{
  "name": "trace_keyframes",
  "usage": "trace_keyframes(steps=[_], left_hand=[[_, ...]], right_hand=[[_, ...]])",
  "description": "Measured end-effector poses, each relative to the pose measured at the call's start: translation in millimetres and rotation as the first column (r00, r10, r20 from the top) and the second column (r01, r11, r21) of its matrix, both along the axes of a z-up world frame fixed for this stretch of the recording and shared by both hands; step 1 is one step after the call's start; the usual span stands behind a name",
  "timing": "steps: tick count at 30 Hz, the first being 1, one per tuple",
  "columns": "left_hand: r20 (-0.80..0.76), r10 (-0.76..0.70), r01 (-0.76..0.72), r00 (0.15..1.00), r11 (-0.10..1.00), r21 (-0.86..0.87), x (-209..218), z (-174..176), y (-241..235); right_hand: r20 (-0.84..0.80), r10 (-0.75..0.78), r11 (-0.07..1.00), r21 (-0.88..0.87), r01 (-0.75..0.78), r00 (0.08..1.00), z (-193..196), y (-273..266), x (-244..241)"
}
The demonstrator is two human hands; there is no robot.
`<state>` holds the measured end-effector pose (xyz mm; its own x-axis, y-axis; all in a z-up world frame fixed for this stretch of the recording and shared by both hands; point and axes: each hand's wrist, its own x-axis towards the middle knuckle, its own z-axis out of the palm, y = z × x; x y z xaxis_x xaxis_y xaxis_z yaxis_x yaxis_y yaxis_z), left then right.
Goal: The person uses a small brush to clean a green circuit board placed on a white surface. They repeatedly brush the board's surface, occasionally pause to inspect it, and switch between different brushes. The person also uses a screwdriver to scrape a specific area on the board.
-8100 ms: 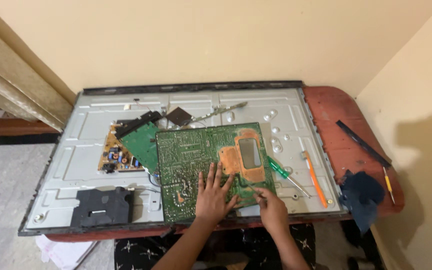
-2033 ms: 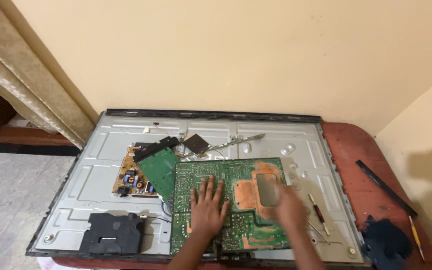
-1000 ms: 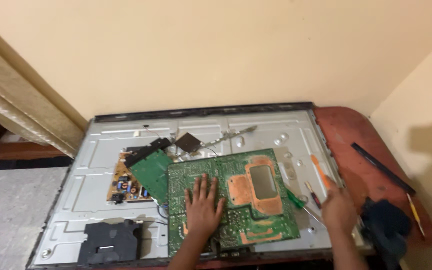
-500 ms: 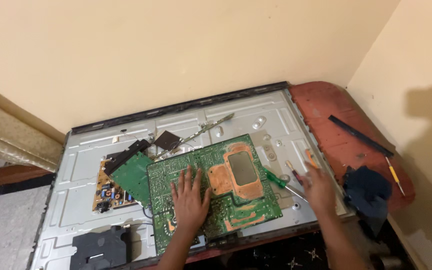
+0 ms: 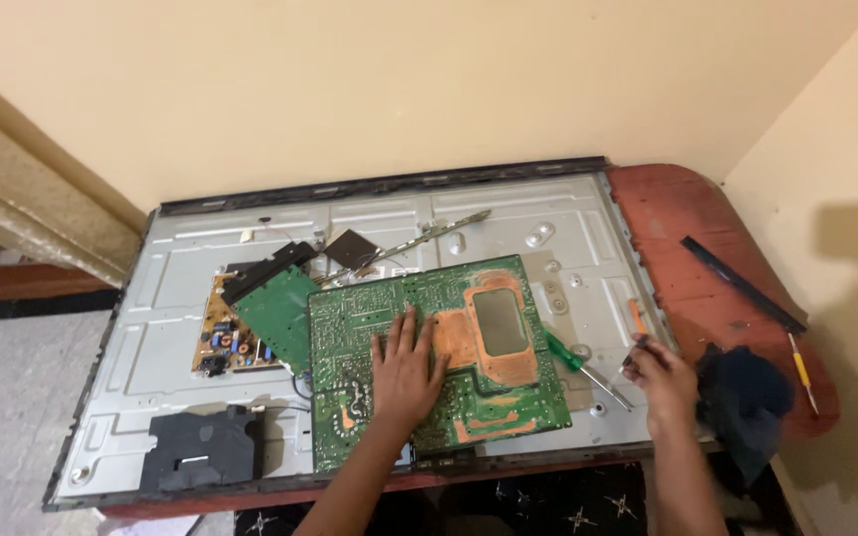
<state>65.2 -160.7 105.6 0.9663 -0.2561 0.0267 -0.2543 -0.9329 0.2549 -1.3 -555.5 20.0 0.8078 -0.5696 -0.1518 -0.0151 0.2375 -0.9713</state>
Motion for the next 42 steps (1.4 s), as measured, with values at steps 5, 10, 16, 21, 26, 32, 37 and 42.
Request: trace_keyframes(steps=[5,10,16,21,26,32,37,42], left_hand=[[0.106,-0.014,0.015,0.994,1.000,-0.005,-4.5,-4.5,-1.7],[0.088,0.003,-0.002,0.996,1.000,-0.007,-5.1,-2.2,-2.3],[0.057,0.000,0.002,0.998,1.000,-0.023,6.5,3.1,3.8],[0.136,-0.019,0.018,0.991,1.000,0.010,-0.2,-3.8,7.0],[0.238,-0.044,0.033,0.970,0.998,0.050,-0.6,-9.1,4.6],[0.120,-0.036,0.027,0.992,0.997,0.078,-3.4,-3.3,1.8],[0.160,-0.044,0.032,0.986,0.996,0.081,-5.6,-1.0,0.8],[0.183,-0.032,0.022,0.983,0.998,0.055,-7.0,-5.5,3.8]], right_hand=[[0.320,0.054,0.969,0.212,-0.127,0.946,11.7,57.8,-26.3],[0.179,0.345,0.937,-0.127,-0.326,0.921,37.6,147.6,-38.4],[-0.031,0.440,0.850,-0.307,-0.428,0.897,45.7,179.8,-37.4],[-0.049,0.484,0.826,-0.302,-0.475,0.873,26.8,172.3,-34.6],[-0.091,0.481,0.812,-0.329,-0.482,0.872,13.4,169.4,-39.7],[-0.063,0.433,0.874,-0.216,-0.435,0.899,-0.1,168.4,-38.3],[-0.087,0.388,0.899,-0.182,-0.398,0.918,-8.9,170.5,-38.0],[-0.050,0.344,0.911,-0.222,-0.347,0.938,-7.6,177.0,-38.8]])
